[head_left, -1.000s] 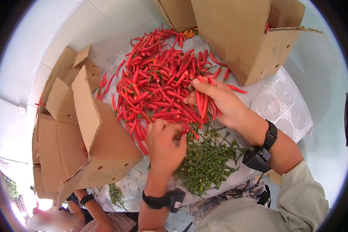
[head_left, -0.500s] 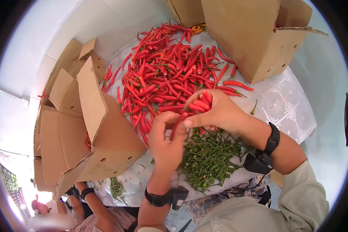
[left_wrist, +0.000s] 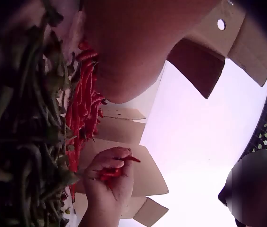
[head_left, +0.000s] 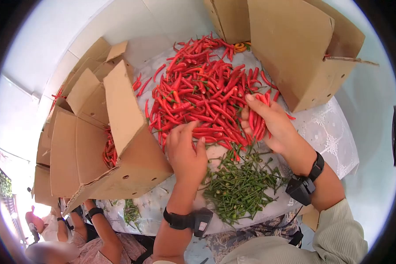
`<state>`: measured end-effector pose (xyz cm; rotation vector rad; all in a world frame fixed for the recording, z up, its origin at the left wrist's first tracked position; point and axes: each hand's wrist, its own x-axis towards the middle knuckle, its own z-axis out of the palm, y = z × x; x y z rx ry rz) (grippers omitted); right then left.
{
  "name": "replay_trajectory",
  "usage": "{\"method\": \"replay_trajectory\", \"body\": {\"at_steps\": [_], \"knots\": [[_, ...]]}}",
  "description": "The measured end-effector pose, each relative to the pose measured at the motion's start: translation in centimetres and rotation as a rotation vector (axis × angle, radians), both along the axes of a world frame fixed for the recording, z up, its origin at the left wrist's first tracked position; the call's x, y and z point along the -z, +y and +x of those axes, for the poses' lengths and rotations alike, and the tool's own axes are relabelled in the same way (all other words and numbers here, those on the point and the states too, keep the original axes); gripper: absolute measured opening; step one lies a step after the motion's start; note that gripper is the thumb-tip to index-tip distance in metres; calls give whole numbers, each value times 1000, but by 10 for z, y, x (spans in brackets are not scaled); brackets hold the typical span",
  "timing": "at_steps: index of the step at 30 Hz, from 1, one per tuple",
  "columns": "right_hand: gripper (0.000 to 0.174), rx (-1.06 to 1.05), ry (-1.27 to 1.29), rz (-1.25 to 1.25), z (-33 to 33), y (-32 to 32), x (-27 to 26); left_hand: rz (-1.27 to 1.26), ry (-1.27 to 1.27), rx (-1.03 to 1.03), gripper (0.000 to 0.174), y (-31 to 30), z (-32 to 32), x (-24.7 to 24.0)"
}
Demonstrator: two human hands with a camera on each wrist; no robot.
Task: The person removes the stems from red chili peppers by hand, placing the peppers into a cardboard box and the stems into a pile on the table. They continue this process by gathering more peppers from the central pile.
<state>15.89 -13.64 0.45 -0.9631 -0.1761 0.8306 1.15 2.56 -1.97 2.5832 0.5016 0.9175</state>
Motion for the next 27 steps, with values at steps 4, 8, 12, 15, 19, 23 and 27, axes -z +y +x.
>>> {"method": "replay_trajectory", "body": {"at_steps": [4, 8, 12, 15, 19, 23, 27], "knots": [[20, -42, -32, -42, -6, 1, 0, 71, 84, -37, 39, -2, 5, -3], [20, -80, -36, -7, -7, 3, -1, 50, 132, -31, 39, -1, 1, -3], [22, -114, -105, 19, -3, 2, 5, 61, 155, 23, 36, 1, -1, -4], [26, -90, -107, -5, -2, -1, 2, 83, 143, 73, 32, 2, -1, -6], [28, -70, -243, -4, -1, 1, 9, -397, -23, 201, 22, -5, -5, -5], [28, -91, -194, -48, -10, 1, -2, -810, -303, 322, 18, -15, -2, -8], [29, -113, -255, -29, -13, -1, -4, -932, -268, 387, 21, -27, -5, -11]]}}
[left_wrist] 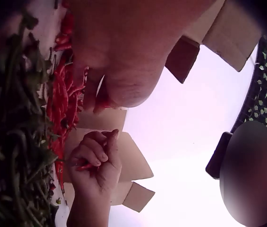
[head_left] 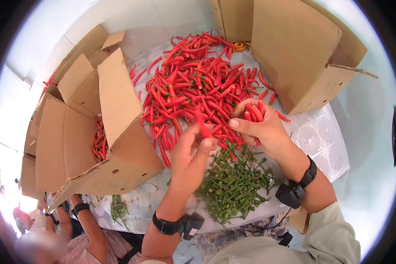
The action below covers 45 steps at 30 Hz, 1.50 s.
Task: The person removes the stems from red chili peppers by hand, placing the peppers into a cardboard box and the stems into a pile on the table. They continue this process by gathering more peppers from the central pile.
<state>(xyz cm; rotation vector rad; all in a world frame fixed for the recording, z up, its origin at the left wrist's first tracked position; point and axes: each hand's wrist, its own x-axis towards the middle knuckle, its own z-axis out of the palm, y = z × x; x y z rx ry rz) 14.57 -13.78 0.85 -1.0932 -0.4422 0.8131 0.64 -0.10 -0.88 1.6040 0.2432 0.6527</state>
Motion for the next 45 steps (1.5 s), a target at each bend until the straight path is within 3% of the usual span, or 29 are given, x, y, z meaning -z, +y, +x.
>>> {"method": "replay_trajectory", "body": {"at_steps": [1, 5, 8, 11, 14, 18, 20, 23, 26, 27, 31, 33, 36, 39, 45], "knots": [[28, -6, -7, 11, -1, -1, -1, 89, 31, 9, 22, 3, 0, 2], [26, 381, -295, -28, -1, 5, 6, 508, 192, -93, 26, 9, -3, -2], [23, 494, -544, -16, -3, 3, -1, 559, 227, -64, 28, 10, -5, 4], [23, 319, -951, -67, -10, 5, 3, 408, 197, 59, 26, 5, -3, 0], [26, 78, -1054, -255, -16, 5, 14, 160, 203, 102, 29, 8, -3, 11], [30, -121, -922, -343, -15, 5, 14, -21, 170, 52, 36, 3, -2, 7], [35, -98, -888, -332, -12, 5, 11, -64, 146, 31, 40, 3, 0, 5], [39, -21, -802, -273, -4, 4, 16, 424, 180, -197, 35, 12, 1, 3], [35, -90, -132, -188, 3, 0, 0, 847, 260, -317, 31, 19, 6, 5], [33, -30, -30, -149, 1, 1, -5, 965, 281, -336, 30, 19, 8, 7], [37, 20, 107, -20, 8, 3, 14, 825, 343, -251, 28, 16, 8, 12], [38, 5, 11, -132, 8, -1, 11, 705, 294, -268, 26, 19, 5, 14], [36, -14, -97, -146, 4, 1, 10, 283, 134, -137, 23, 17, 2, 19], [31, -73, -122, -104, -7, 4, -1, 188, 135, -1, 21, 10, -1, 11], [23, -48, -118, -91, -13, 7, 7, 389, 157, -8, 19, 7, -1, 9]]}}
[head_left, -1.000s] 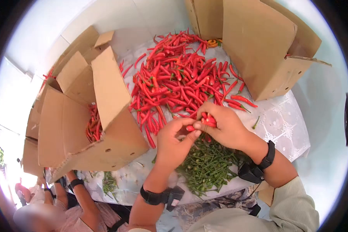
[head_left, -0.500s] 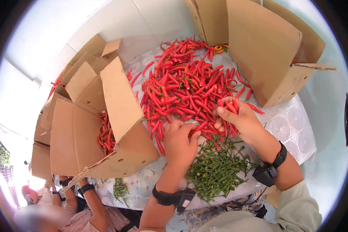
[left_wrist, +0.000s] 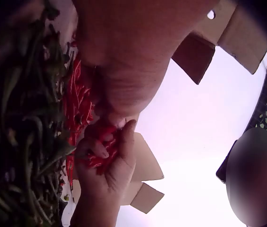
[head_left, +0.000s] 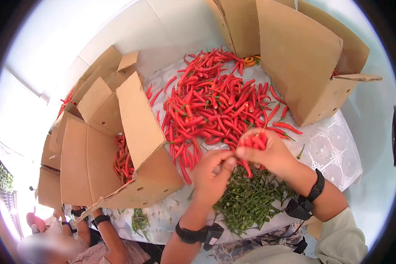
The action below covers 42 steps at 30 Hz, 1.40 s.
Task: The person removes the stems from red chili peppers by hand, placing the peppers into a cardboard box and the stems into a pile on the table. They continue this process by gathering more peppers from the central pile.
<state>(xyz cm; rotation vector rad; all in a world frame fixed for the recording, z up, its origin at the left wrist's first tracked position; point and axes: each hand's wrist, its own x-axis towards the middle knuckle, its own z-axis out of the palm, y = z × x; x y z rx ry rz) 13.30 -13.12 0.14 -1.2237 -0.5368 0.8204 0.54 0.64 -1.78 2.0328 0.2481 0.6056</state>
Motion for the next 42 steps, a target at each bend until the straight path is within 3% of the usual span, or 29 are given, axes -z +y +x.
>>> {"method": "replay_trajectory", "body": {"at_steps": [4, 6, 10, 13, 15, 19, 21, 24, 27, 28, 32, 42], "knots": [[23, 124, 248, 103, 14, -1, 2, 416, 71, -326, 25, 21, -1, -2], [23, 105, 368, 145, 16, -3, 1, 579, 172, -300, 28, 25, -1, -2], [22, -2, 295, 135, 12, -2, 1, 748, 221, -254, 29, 25, -2, -3], [21, 5, 164, 76, 9, -5, 2, 685, 272, -248, 21, 23, -3, -7], [21, 82, 46, 65, 10, -4, -1, 659, 151, -221, 20, 20, -1, -12], [24, 346, -330, -39, 9, 0, 1, 641, -57, -60, 19, 15, -2, -20], [25, 445, -491, -56, 9, -1, -5, 609, -43, 22, 19, 10, -3, -24], [28, 253, -657, -103, 19, -6, 2, 536, -34, 118, 18, 10, -4, -20], [28, -206, -413, -194, 16, -12, -7, 494, -87, 149, 17, 10, -3, -17], [27, -320, -458, -360, 15, -14, -20, 488, -117, 148, 18, 10, -2, -17], [28, -347, -431, -310, 12, -10, -10, 412, -123, 125, 16, 12, -1, -14], [24, -250, -648, -266, 3, -8, -7, 80, 80, 110, 11, 3, -7, -21]]}}
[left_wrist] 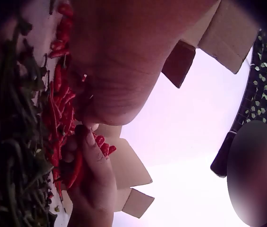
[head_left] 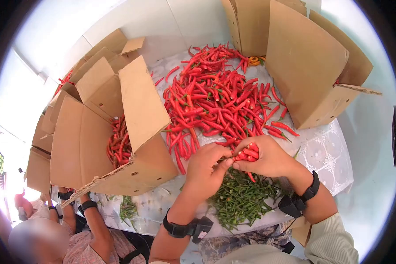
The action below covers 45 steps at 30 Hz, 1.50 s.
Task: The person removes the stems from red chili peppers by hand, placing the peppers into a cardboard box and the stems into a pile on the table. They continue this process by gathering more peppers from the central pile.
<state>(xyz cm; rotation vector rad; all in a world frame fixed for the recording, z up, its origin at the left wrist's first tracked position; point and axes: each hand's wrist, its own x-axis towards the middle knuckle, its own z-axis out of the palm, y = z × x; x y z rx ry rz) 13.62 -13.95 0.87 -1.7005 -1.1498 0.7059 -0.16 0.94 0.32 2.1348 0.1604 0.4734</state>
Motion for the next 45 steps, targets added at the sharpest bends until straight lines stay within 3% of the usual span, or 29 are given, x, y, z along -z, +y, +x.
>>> {"method": "replay_trajectory", "body": {"at_steps": [4, 8, 10, 13, 14, 16, 19, 22, 28, 31, 40, 45], "knots": [[25, -22, 3, -6, 1, -1, 0, -70, -40, 70, 9, 6, 0, 8], [20, -77, 123, 45, 3, -1, 0, -394, -26, 127, 9, 11, -2, 17], [19, -71, 301, 79, 4, 0, -2, -575, 7, 166, 9, 16, -3, 16], [22, 59, 549, 139, 7, 2, -4, -502, -33, 34, 9, 17, -3, 10], [24, 122, 625, 160, 9, 3, -6, -313, -23, 19, 9, 19, -3, 7], [26, 207, 549, 118, 12, 1, -7, 62, -6, -17, 10, 21, -6, 0], [26, 299, 384, 152, 17, 1, -2, 305, 41, -272, 15, 12, -2, 5], [26, 350, 267, 202, 16, 4, 9, 426, 25, -290, 19, 21, -1, 19], [23, 330, -162, 138, 3, 7, 9, 408, 28, -170, 12, 17, 0, 12], [24, 142, -537, 174, 3, 7, 2, 397, -101, -94, 12, 16, 2, 8], [20, 60, -518, 109, -5, 4, -4, 248, -111, 60, 16, 10, 4, 9], [20, 37, -548, 107, -5, 3, -3, 187, -12, 28, 16, 5, 1, 3]]}}
